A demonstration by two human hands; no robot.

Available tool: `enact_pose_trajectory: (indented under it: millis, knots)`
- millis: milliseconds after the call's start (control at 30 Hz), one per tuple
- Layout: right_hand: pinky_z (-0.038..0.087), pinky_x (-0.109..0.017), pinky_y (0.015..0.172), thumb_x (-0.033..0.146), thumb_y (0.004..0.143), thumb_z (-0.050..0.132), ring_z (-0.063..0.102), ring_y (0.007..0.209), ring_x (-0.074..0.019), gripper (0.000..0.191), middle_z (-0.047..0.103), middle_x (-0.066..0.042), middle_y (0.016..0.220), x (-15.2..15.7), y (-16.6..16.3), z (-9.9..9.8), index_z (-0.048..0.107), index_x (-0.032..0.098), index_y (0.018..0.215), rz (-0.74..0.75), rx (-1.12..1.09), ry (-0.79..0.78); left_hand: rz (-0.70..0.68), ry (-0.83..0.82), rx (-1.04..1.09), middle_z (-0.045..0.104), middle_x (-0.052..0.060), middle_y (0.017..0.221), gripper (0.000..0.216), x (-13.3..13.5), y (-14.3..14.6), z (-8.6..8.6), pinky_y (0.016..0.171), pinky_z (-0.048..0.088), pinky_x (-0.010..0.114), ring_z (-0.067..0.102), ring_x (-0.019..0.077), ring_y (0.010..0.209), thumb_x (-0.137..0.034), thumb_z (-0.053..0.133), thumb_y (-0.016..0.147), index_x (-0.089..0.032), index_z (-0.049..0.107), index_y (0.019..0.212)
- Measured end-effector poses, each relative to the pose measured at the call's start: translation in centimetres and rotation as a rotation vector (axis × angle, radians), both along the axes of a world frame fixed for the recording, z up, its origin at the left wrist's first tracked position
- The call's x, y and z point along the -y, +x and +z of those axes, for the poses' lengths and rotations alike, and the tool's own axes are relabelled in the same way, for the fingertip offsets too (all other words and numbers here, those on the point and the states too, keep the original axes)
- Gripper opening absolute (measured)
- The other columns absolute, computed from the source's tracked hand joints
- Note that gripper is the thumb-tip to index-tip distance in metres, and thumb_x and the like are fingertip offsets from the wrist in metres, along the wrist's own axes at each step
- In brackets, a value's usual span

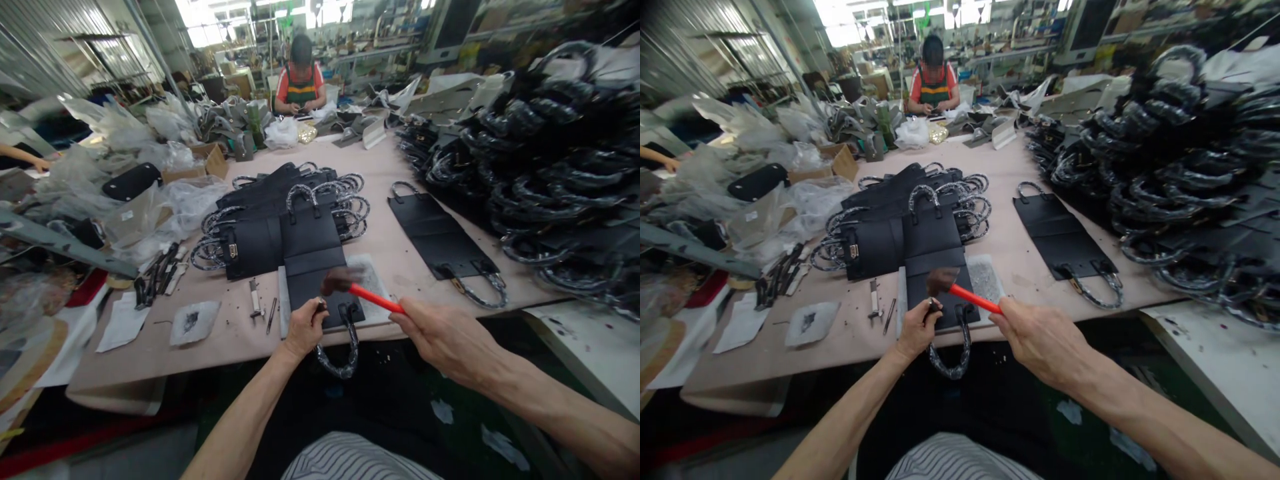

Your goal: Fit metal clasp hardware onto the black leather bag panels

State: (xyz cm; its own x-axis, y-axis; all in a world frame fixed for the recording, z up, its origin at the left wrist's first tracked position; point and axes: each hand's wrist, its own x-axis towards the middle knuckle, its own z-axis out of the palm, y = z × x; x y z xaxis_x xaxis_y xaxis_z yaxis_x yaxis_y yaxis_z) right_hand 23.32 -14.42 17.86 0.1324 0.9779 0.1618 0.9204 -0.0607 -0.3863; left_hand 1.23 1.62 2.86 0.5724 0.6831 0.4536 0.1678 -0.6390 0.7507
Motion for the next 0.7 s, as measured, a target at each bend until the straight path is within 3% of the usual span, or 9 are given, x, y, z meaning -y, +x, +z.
enact_pose_trajectory:
  millis: [100,233,367,433,500,600,700]
  knots:
    - [0.028,-0.030,0.049,0.053,0.100,0.038,0.044,0.048,-0.0154,0.040,0.050,0.001,0.056,-0.5,1.8,-2.3,0.045,0.024,0.073,-0.184,-0.217,-0.015,-0.016,-0.029,-0.028,0.073,0.004,0.092,0.012,-0.1,-0.1,0.2,0.082,0.058,0.029,0.071,0.0179,0.087,-0.016,0.059,0.091,-0.020,0.063,0.102]
    - [0.034,-0.026,0.045,0.049,0.099,0.036,0.047,0.046,-0.0146,0.037,0.049,0.002,0.056,-1.3,5.0,-7.3,0.051,0.023,0.077,-0.484,-0.488,-0.235,-0.044,-0.085,-0.047,0.073,0.005,0.095,0.013,-0.2,-0.3,0.8,0.084,0.057,0.031,0.071,0.0187,0.090,-0.020,0.061,0.092,-0.020,0.065,0.105]
    - [0.046,-0.033,0.056,0.042,0.099,0.040,0.058,0.059,-0.0208,0.033,0.061,-0.007,0.070,-1.8,7.4,-10.5,0.059,0.018,0.085,-0.649,-0.368,-0.327,-0.052,-0.103,-0.049,0.073,0.006,0.098,0.013,-0.3,-0.3,1.7,0.086,0.057,0.032,0.071,0.0191,0.093,-0.021,0.063,0.093,-0.020,0.067,0.105]
    - [0.051,-0.043,0.074,0.038,0.096,0.048,0.064,0.083,-0.0306,0.030,0.066,-0.019,0.094,-2.1,7.2,-10.8,0.063,0.013,0.098,-0.593,-0.169,-0.221,-0.057,-0.100,-0.058,0.073,0.006,0.098,0.011,-0.3,-0.3,2.1,0.087,0.057,0.032,0.071,0.0194,0.094,-0.020,0.063,0.092,-0.020,0.068,0.102]
    - [0.048,-0.053,0.092,0.036,0.094,0.054,0.060,0.110,-0.0390,0.036,0.061,-0.026,0.122,-2.8,5.9,-10.8,0.062,0.010,0.119,-0.421,-0.002,-0.043,-0.066,-0.095,-0.079,0.073,0.006,0.098,0.010,-0.4,-0.3,2.3,0.086,0.057,0.032,0.071,0.0195,0.094,-0.020,0.064,0.092,-0.020,0.069,0.100]
    - [0.041,-0.055,0.107,0.038,0.095,0.058,0.050,0.130,-0.0373,0.047,0.052,-0.021,0.142,-4.4,1.9,-10.9,0.055,0.014,0.136,-0.068,-0.057,0.150,-0.077,-0.071,-0.120,0.074,0.005,0.098,0.011,-0.7,-0.3,2.6,0.086,0.057,0.031,0.071,0.0192,0.092,-0.018,0.064,0.091,-0.020,0.069,0.100]
    - [0.036,-0.057,0.112,0.039,0.092,0.064,0.046,0.135,-0.0354,0.048,0.053,-0.016,0.144,-5.8,-2.2,-11.9,0.057,0.019,0.136,0.132,-0.139,0.166,-0.083,-0.040,-0.136,0.075,0.005,0.097,0.011,-0.8,-0.3,2.7,0.086,0.058,0.031,0.072,0.0190,0.091,-0.016,0.064,0.091,-0.020,0.070,0.099]
